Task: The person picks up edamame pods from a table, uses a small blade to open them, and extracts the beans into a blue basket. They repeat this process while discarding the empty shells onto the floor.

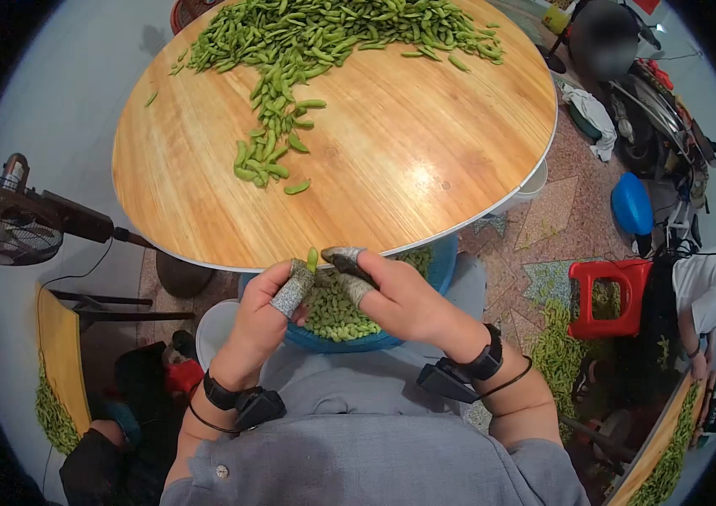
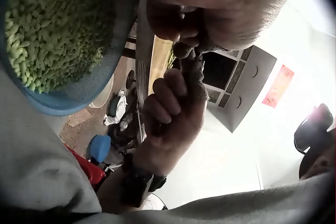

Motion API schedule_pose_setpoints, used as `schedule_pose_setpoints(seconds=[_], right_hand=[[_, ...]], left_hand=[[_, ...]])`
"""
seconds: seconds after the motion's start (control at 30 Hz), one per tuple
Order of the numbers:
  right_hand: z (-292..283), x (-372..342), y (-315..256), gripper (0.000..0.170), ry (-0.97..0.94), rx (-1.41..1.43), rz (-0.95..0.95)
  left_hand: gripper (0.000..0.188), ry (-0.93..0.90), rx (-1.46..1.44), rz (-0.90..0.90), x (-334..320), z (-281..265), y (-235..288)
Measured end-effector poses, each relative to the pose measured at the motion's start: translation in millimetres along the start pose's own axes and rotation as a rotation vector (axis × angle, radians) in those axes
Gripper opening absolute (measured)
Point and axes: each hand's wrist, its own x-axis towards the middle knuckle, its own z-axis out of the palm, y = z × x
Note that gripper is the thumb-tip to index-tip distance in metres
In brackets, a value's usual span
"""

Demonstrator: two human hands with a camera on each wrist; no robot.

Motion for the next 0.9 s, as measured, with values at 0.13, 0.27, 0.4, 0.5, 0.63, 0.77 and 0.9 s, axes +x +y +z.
schedule_pose_setpoints(seconds=[0.13, 0.27, 0.4, 0.5, 0.63, 0.77, 0.9], right_hand=[[-0.2, -5.5, -5.2, 0.038, -0.042, -0.036, 0.022], [0.6, -10.3, -11.7, 0.037, -0.052, 0.034, 0.12], [4.8, -12.9, -1.4, 0.037, -0.029, 0.026, 0.064], [8.1, -12.2, -17.6, 0.037, -0.037, 0.12, 0.182], [7.4, -13.6, -21.9, 0.037, -0.08, 0.299, 0.352], [4.6, -22.0, -22.8, 0.036, -0.19, 0.833, 0.526], [-0.9, -23.6, -25.1, 0.036, -0.257, 1.049, 0.61]], left_hand=[[0.015, -0.025, 0.033, 0.017, -1.1, 5.8, 2.9], [0.009, -0.005, -0.008, 0.005, -0.8, 12.7, 4.2], [0.006, 0.016, 0.114, 0.072, -0.7, 15.9, 0.1], [0.01, 0.122, 0.595, 0.438, 1.6, 16.2, -9.0], [0.015, 0.145, 1.003, 0.736, -0.1, 14.8, -12.8], [0.015, -0.076, 0.319, 0.157, -8.1, 5.4, -6.5], [0.013, -0.38, -0.718, -0.242, -5.9, 1.8, -6.8]])
